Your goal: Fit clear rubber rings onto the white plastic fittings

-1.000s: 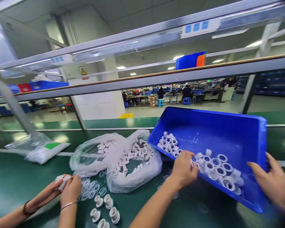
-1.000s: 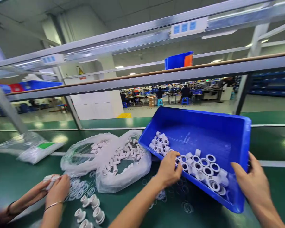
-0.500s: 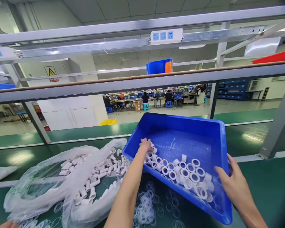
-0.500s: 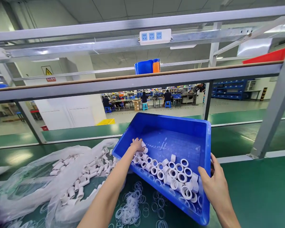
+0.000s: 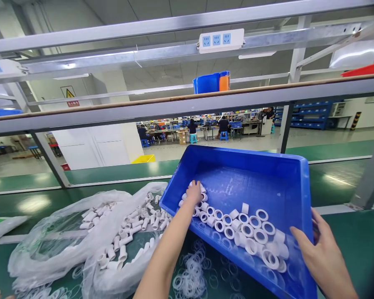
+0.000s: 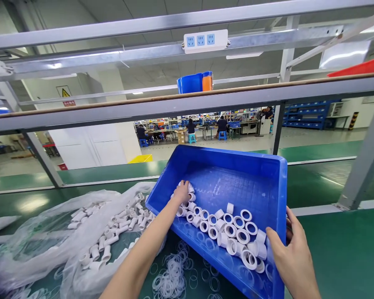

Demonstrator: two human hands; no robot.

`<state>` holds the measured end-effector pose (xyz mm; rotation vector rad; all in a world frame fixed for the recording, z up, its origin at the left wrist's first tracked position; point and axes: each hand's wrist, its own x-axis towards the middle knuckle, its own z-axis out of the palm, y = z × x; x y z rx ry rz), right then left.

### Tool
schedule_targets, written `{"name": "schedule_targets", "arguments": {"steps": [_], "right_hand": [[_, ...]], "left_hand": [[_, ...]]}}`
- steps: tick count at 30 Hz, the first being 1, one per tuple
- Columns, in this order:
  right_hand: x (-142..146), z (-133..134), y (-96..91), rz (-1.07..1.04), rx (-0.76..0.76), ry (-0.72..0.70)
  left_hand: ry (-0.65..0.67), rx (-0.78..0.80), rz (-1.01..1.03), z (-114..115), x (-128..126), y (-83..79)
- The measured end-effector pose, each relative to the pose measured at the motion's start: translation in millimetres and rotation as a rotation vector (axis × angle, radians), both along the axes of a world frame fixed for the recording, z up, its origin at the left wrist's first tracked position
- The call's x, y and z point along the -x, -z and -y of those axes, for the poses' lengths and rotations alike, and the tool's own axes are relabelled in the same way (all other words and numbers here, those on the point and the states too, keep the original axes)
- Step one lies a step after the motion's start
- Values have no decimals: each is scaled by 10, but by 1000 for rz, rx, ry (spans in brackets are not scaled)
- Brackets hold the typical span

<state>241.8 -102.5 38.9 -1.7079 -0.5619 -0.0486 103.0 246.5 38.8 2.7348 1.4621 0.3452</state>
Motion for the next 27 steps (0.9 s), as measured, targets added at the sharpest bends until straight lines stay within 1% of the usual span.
{"name": "schedule_targets", "arguments": {"steps": [3,5,11,15,22,27], "right_hand": [[-8,-11,-7,-7,-15,1],[-2,-15,-20,-11,-14,9],[14,-1,-21,-20,9,5],[20,0,-3,-18,-19,8],[46,-1,-29,-48,-14,4],[19,-15,-61,-71,7,7]], "left_hand": [[-53,-41,12,24,-16,8],[-56,-45,20,25,-12,6],[18,9,81,-8,36,54],[52,14,126,-7,51,88],[103,71,110,33,44,61],[103,117,102,34,14,38]]}}
